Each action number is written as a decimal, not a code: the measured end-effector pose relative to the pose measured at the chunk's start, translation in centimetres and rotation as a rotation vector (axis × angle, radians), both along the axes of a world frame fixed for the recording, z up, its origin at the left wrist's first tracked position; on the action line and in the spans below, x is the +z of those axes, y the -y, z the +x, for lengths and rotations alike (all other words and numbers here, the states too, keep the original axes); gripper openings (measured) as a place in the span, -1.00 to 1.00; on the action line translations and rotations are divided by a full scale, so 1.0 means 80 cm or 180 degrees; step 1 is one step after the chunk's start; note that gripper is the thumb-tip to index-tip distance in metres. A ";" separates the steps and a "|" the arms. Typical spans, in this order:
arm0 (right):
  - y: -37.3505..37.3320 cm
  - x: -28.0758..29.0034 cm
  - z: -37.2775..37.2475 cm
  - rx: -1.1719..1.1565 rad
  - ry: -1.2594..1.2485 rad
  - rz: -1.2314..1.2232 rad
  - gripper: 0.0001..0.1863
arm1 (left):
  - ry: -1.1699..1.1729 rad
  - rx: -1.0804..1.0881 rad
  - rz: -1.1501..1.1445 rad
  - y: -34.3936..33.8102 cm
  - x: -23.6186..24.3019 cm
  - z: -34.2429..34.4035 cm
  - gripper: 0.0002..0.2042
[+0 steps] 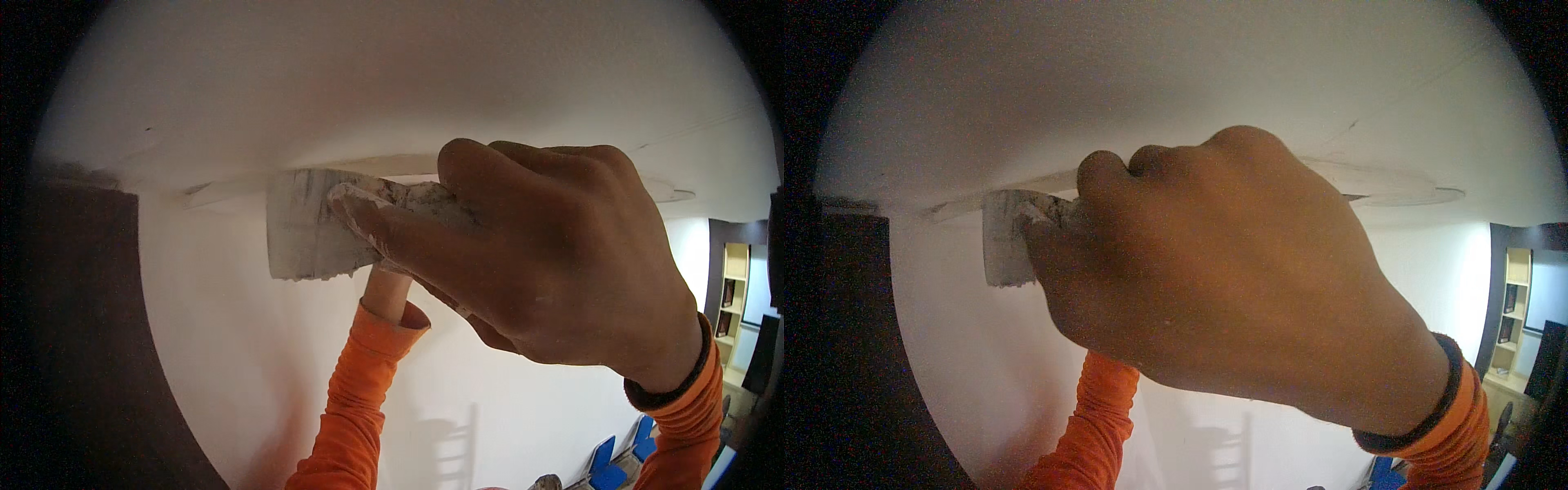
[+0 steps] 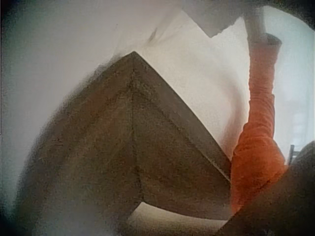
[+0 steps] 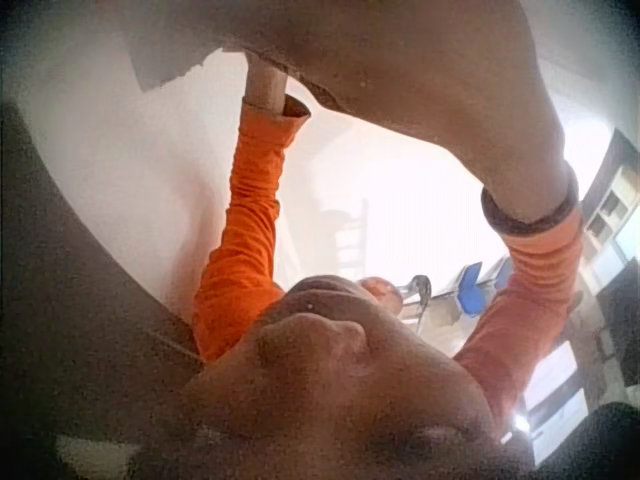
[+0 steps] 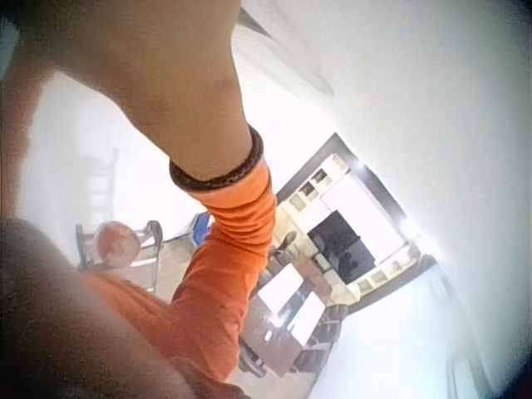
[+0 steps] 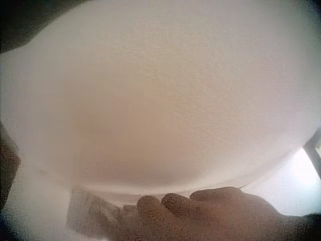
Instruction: The person applies white filler paste to a rectangular ceiling opening using a putty knife, smoothing the edges around the perimeter. The person repeatedly scoops filler from a bucket and spreads it along the ceiling cutout to cover exposed wiring and gaps.
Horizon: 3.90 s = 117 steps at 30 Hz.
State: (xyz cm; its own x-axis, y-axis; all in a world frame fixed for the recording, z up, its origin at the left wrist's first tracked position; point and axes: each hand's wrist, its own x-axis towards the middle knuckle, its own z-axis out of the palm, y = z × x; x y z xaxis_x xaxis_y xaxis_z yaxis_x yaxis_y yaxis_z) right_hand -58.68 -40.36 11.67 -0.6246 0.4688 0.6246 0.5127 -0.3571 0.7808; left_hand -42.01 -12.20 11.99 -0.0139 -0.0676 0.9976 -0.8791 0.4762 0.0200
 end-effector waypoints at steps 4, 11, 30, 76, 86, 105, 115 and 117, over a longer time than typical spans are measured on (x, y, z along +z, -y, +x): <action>-0.025 0.008 0.006 -0.0164 0.0247 0.0141 -0.58 | -0.0149 -0.0079 0.0081 0.001 0.001 0.006 -0.62; -0.062 0.031 0.018 0.0076 0.0181 -0.0053 -0.71 | -0.0270 -0.0120 0.0153 -0.012 0.006 0.028 -0.62; -0.022 0.050 0.141 -0.1363 0.0302 0.0330 -0.59 | -0.0820 -0.0440 0.0582 -0.065 0.056 0.166 -0.60; -0.046 0.021 0.030 -0.0462 0.0006 -0.0122 -0.63 | -0.0068 0.0064 0.0160 -0.061 -0.013 0.060 -0.60; -0.117 0.052 0.013 -0.0991 -0.0103 -0.0087 -0.57 | -0.0045 0.0093 0.0140 -0.096 0.002 0.049 -0.60; 0.040 0.030 0.024 -0.1246 0.0655 0.0163 -0.60 | -0.0013 0.0071 0.0118 -0.003 0.009 0.050 -0.60; 0.018 0.023 0.016 -0.0963 0.0472 0.0126 -0.64 | 0.0195 0.0278 0.0058 -0.002 0.005 0.033 -0.60; 0.028 0.017 0.022 -0.1163 0.0382 0.0147 -0.63 | 0.0147 0.0223 0.0047 0.004 0.001 0.050 -0.60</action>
